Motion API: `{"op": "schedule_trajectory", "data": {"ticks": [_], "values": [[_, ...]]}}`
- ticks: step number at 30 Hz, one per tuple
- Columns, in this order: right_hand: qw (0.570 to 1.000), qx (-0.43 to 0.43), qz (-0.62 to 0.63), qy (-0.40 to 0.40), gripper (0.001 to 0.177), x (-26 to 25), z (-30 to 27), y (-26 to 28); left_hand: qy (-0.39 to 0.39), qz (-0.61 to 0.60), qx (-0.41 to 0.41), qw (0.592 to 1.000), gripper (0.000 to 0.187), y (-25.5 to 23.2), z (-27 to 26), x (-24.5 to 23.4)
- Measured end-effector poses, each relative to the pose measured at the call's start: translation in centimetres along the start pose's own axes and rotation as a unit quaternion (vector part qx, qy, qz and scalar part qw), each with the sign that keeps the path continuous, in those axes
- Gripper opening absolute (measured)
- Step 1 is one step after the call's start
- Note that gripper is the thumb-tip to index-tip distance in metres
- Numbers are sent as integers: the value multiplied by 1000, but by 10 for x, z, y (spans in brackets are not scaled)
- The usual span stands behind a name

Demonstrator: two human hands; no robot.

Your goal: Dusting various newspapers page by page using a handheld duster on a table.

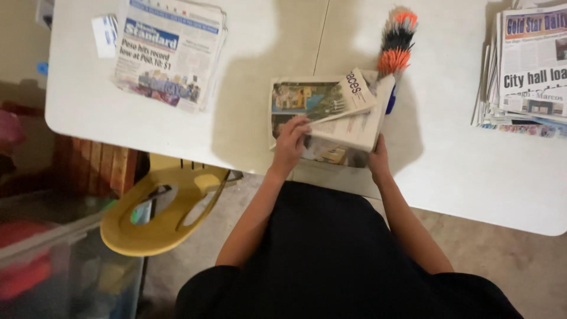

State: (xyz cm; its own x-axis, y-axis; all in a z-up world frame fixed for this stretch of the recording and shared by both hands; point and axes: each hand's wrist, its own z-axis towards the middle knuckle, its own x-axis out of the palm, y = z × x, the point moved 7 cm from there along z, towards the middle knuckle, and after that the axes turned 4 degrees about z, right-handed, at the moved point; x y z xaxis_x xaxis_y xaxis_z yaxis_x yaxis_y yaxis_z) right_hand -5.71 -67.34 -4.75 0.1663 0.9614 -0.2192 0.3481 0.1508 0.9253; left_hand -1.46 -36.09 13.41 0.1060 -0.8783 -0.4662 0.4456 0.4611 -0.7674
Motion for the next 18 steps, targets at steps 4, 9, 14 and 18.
{"op": "schedule_trajectory", "data": {"ticks": [4,9,14,18], "values": [[998,24,42,-46,60,15,-7,38,36,-38,-16,999,22,2,14,-23],[936,71,344,-29,37,21,5,15,70,38,141,987,24,-35,41,-54],[939,44,339,-21,38,14,-1,49,93,-47,153,983,22,-46,48,-59],[944,21,330,7,41,8,-23,77,94,-128,-66,985,21,-17,72,-63]]}}
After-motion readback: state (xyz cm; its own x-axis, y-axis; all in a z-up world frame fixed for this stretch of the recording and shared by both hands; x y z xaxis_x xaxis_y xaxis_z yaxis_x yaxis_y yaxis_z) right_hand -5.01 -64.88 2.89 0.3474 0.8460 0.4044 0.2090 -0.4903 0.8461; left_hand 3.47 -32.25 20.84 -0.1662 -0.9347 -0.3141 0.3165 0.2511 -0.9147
